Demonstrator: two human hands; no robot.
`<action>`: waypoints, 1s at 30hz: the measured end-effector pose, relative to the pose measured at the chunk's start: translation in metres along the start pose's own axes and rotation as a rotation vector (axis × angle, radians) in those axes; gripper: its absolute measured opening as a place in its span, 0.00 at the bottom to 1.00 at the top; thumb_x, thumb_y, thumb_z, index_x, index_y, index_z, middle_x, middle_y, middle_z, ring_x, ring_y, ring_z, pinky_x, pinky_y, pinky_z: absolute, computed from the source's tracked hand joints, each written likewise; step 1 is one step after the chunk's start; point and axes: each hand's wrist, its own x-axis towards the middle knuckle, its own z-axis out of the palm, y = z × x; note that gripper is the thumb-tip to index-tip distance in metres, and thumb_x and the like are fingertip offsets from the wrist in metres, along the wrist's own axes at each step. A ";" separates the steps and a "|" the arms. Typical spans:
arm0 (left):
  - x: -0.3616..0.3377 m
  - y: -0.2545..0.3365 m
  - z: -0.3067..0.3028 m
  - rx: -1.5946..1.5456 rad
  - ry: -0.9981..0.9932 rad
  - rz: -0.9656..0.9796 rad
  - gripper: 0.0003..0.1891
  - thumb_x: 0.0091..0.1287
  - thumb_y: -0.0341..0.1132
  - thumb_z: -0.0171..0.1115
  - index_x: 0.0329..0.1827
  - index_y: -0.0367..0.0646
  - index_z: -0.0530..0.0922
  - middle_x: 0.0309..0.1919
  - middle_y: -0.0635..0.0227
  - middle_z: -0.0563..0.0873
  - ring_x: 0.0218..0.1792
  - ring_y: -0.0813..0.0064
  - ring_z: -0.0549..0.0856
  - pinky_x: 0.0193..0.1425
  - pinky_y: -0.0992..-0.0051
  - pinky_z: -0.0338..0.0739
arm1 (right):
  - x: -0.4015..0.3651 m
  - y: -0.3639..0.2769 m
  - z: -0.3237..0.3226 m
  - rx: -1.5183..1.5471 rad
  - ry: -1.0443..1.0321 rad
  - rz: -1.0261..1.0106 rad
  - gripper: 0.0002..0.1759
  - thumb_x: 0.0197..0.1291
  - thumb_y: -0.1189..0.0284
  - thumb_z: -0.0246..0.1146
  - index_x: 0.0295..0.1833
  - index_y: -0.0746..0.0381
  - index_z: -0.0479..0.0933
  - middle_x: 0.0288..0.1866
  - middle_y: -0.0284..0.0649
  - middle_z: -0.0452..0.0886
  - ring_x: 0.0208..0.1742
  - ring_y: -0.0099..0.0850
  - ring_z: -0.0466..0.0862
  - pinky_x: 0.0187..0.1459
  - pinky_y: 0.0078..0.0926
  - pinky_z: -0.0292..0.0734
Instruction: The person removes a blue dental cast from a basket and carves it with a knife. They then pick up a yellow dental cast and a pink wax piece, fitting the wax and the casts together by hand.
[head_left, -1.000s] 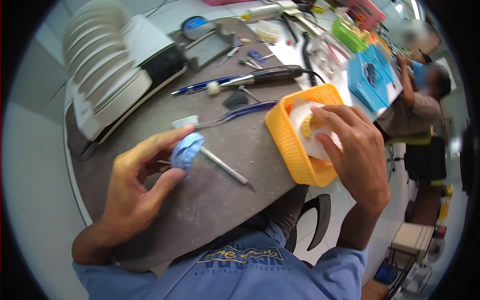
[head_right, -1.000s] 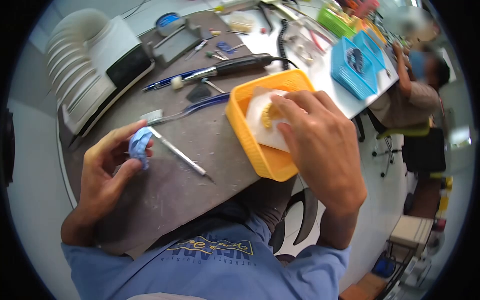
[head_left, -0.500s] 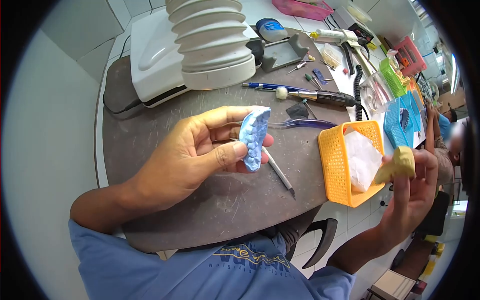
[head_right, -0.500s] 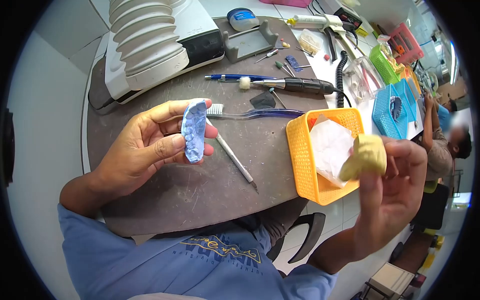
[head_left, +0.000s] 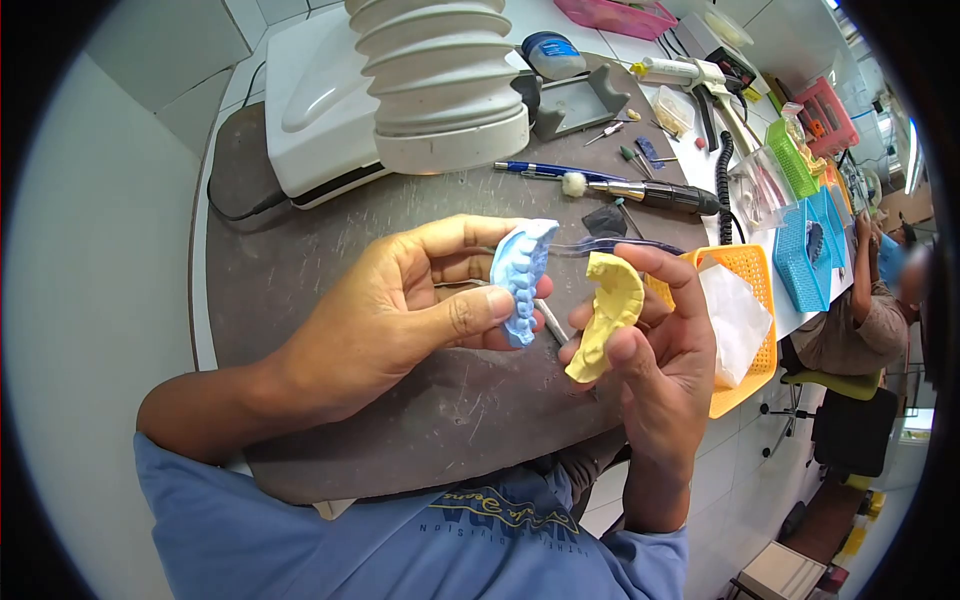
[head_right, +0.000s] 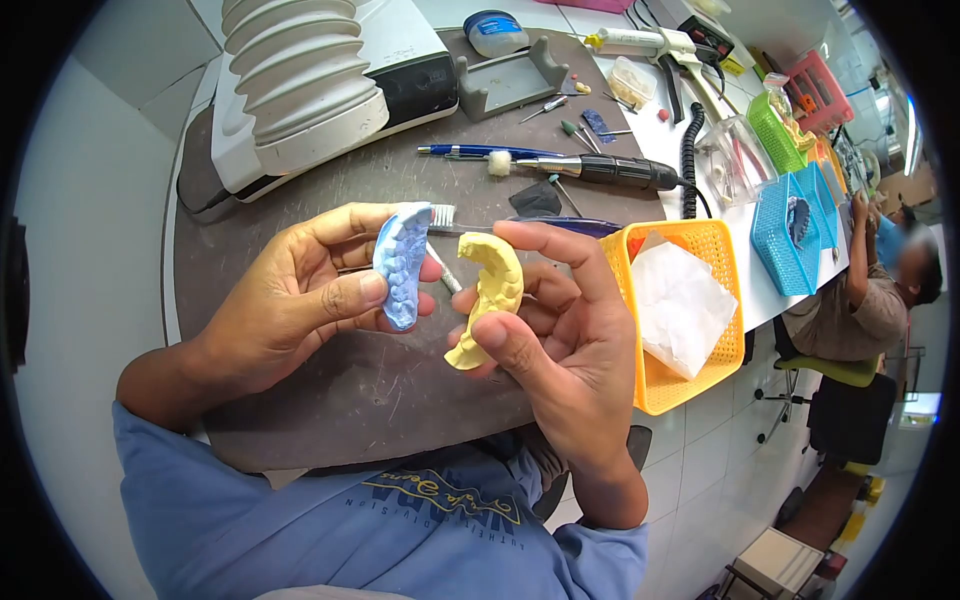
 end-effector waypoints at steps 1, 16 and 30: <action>0.000 0.000 0.000 -0.001 -0.002 -0.001 0.29 0.73 0.35 0.64 0.73 0.37 0.66 0.59 0.56 0.81 0.56 0.69 0.86 0.61 0.71 0.83 | 0.002 0.001 -0.001 -0.014 -0.005 -0.007 0.31 0.65 0.73 0.70 0.68 0.69 0.64 0.47 0.49 0.84 0.48 0.33 0.88 0.40 0.22 0.87; 0.003 -0.004 0.001 0.000 0.013 0.039 0.28 0.64 0.30 0.73 0.65 0.35 0.71 0.58 0.62 0.80 0.57 0.76 0.82 0.63 0.74 0.80 | 0.005 0.007 0.005 -0.130 0.000 -0.068 0.41 0.56 0.82 0.74 0.73 0.67 0.62 0.54 0.47 0.79 0.50 0.32 0.88 0.51 0.24 0.87; 0.003 -0.005 0.001 0.206 0.031 0.092 0.29 0.59 0.25 0.76 0.62 0.35 0.72 0.56 0.62 0.80 0.58 0.74 0.81 0.62 0.72 0.83 | 0.002 0.016 0.006 -0.205 0.006 -0.135 0.40 0.54 0.82 0.75 0.71 0.66 0.63 0.54 0.48 0.80 0.52 0.36 0.88 0.51 0.28 0.88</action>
